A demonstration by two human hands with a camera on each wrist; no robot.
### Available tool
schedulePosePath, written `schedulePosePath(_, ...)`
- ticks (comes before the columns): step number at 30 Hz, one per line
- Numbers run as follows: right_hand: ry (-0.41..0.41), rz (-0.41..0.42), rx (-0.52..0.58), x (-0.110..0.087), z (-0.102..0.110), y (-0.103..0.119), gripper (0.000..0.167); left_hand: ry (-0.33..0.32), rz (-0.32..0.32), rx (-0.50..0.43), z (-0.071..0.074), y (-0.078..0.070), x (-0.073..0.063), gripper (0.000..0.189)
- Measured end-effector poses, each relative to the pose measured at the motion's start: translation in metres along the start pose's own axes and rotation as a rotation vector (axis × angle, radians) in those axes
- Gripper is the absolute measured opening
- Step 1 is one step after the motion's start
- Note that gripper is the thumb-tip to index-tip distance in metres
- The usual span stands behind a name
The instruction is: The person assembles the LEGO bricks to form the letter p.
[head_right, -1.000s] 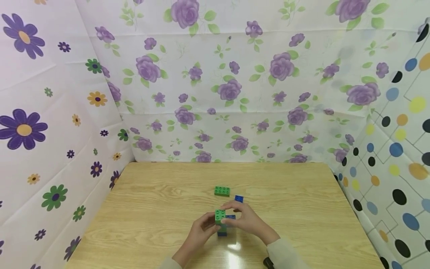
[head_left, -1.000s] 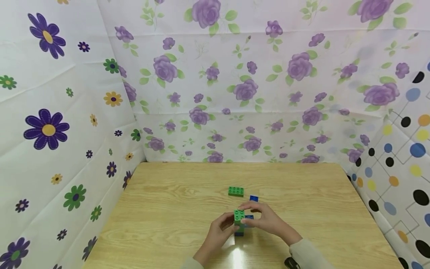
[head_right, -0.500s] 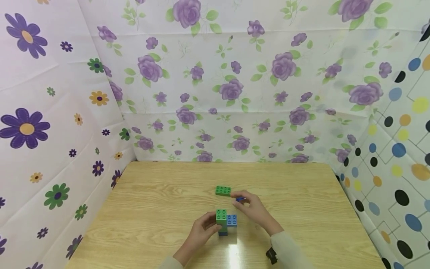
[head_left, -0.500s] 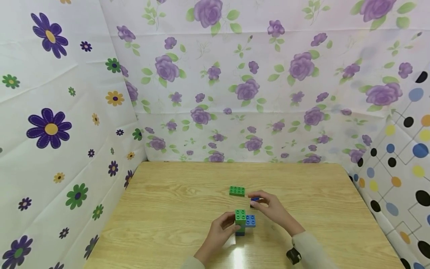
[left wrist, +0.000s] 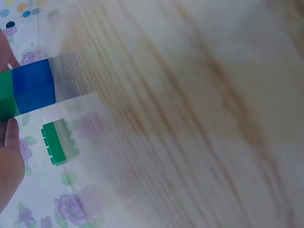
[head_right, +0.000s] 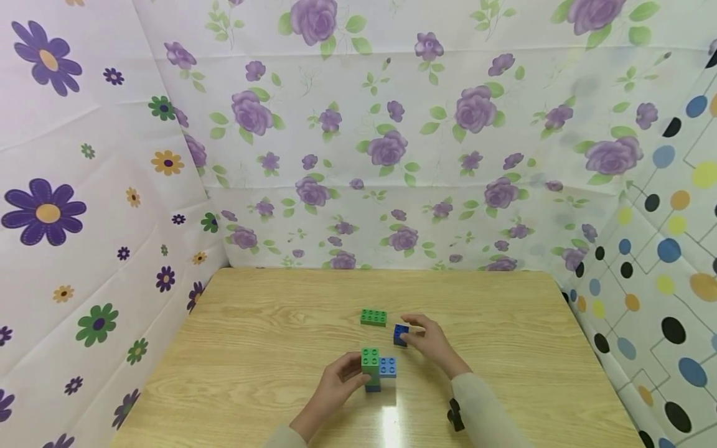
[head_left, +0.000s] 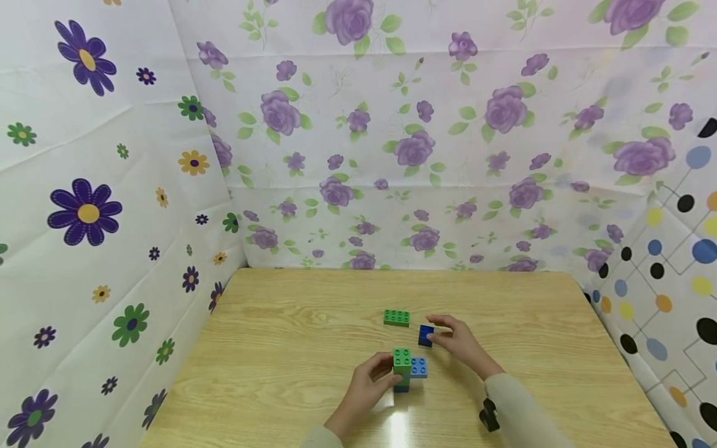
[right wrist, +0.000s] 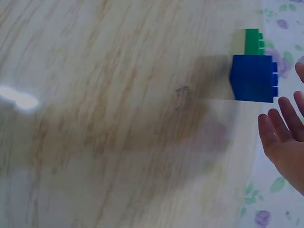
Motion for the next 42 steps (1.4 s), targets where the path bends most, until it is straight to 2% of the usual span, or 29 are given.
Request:
schedulePosePath(8,-0.007,-0.085,-0.016,0.001,-0.009,-0.025,0.046,0.006,-0.008,0.004,0.0,0.001,0.0,0.038)
schedulePosePath(13,-0.029,-0.105,-0.054,0.003,-0.01,-0.029,0.04,0.012,-0.026,-0.001,-0.001,-0.002,-0.001,0.039)
schedulePosePath(18,-0.016,-0.096,-0.055,0.003,-0.009,-0.026,0.039,0.013,-0.027,-0.003,-0.002,-0.002,-0.001,0.039)
schedulePosePath(23,0.015,-0.038,-0.041,0.003,-0.007,-0.017,0.038,0.005,-0.024,0.005,-0.001,-0.001,-0.001,0.038)
schedulePosePath(30,0.056,0.021,-0.003,-0.002,0.001,0.004,0.037,0.004,-0.06,0.011,0.0,-0.003,-0.002,0.039)
schedulePosePath(38,0.097,0.073,0.051,-0.013,0.01,0.029,0.04,-0.004,-0.038,0.01,-0.001,-0.004,-0.003,0.038)
schedulePosePath(42,0.118,0.099,0.085,-0.018,0.012,0.041,0.04,-0.001,-0.05,0.013,-0.002,-0.015,-0.008,0.037)
Point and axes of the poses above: each hand's wrist, its own x-axis towards the middle knuckle, its own z-axis out of the back of the hand, y = z × x, the point moved 10 cm from there along x, towards the middle knuckle, and after that the axes turned 13 degrees about z, right-handed, at the moved point
